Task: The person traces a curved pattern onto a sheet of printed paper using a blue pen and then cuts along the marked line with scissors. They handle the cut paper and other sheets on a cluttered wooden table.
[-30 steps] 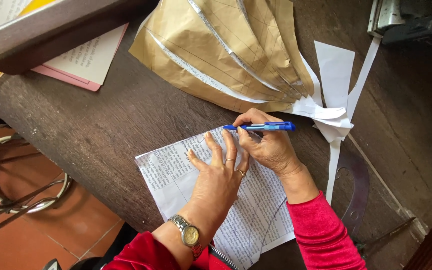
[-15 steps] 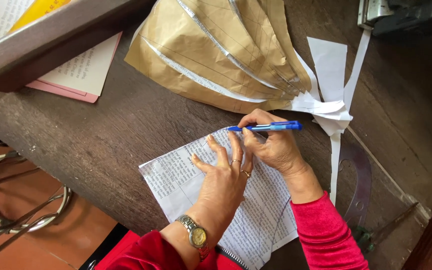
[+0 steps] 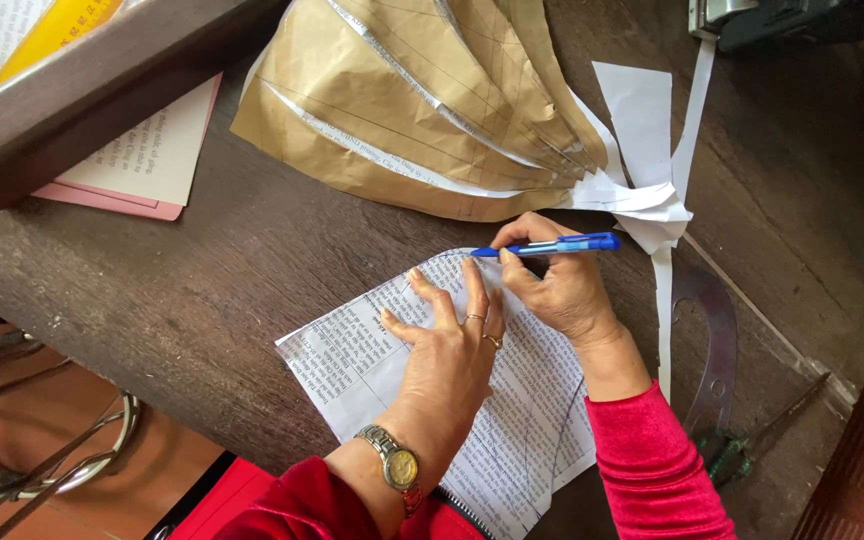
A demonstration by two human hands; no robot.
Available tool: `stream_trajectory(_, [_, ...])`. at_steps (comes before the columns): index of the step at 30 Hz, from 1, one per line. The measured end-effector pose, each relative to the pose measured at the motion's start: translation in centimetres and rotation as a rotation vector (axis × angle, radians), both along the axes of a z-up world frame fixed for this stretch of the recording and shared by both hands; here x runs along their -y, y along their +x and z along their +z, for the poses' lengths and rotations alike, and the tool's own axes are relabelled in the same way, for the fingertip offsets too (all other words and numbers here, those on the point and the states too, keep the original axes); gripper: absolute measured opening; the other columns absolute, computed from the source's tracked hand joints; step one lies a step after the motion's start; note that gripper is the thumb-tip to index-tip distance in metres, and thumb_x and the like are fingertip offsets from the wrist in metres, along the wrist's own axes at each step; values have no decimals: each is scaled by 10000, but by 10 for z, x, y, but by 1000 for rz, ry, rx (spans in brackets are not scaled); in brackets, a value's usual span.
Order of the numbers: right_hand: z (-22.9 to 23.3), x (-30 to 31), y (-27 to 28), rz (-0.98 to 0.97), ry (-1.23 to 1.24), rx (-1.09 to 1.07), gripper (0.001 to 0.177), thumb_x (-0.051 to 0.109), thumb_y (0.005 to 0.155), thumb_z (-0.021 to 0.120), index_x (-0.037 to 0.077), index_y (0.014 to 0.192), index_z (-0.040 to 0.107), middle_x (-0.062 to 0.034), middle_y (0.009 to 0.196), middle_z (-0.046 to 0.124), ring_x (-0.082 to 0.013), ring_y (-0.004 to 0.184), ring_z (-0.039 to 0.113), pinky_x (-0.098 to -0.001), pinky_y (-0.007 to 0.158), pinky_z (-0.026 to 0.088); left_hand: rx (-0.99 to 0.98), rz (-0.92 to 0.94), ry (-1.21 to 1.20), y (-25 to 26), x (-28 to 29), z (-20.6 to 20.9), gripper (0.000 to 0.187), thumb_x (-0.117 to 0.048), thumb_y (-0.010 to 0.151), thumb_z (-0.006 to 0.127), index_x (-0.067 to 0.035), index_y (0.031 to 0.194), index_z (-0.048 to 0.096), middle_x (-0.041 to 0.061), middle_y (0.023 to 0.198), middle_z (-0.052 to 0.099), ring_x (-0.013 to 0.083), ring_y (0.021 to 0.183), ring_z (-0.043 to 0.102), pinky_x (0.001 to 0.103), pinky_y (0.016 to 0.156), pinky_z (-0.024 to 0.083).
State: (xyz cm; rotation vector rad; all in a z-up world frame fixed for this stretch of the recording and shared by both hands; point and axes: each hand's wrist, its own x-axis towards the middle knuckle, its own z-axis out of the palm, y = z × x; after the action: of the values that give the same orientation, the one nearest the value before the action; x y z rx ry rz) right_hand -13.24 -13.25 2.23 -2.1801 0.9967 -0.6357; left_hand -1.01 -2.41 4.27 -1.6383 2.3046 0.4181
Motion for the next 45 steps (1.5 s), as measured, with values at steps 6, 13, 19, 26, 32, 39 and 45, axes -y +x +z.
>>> stream_trajectory(6, [3,-2,4,10,5,14,81,51,810,620,78,880,650,-111,750,652,-282,717,669,-385,690,545,24,-5,-36,0,0,0,1061,-672,610,785,-116,1419,382,332,1452,255,678,1151,397,708,629,529])
stream_trajectory(13, [6,0,-9,-33,6,-5,94,27,794,614,74,867,651,-98,712,639,-266,688,661,-356,669,547,26,-50,-13,3,3,4,1062,-681,637,766,-103,1429,357,330,1465,226,683,1133,411,699,611,541])
stream_trajectory(19, [4,-4,-17,-73,-15,-30,80,45,800,631,79,866,659,-94,722,643,-265,690,662,-337,658,546,5,-76,29,3,5,8,1048,-652,664,765,-82,1436,347,300,1493,200,691,1116,418,691,612,551])
stream_trajectory(26, [6,-5,-10,-55,-11,-6,87,42,795,616,87,863,648,-100,720,635,-282,687,657,-372,679,544,53,-125,78,4,12,14,1088,-702,701,704,-62,1465,266,284,1511,161,687,1079,464,642,625,588])
stream_trajectory(32, [2,-8,-38,-140,11,-37,80,43,793,617,92,852,642,-88,731,639,-258,695,659,-346,693,538,86,-144,49,-1,12,9,1052,-692,691,713,-131,1471,285,239,1504,202,681,1061,485,644,623,587])
stream_trajectory(39, [2,-6,-25,-100,-2,13,97,37,792,615,90,864,652,-95,720,640,-261,673,661,-361,672,545,130,-147,46,-8,17,7,1033,-667,673,738,-237,1484,265,226,1481,241,709,1011,505,667,625,572])
stream_trajectory(45, [2,-8,-39,-131,-11,-18,80,37,795,615,85,855,640,-97,725,641,-272,684,663,-354,674,542,142,-149,73,-14,16,-6,916,-538,750,718,-251,1490,260,238,1470,240,711,1009,507,672,646,561])
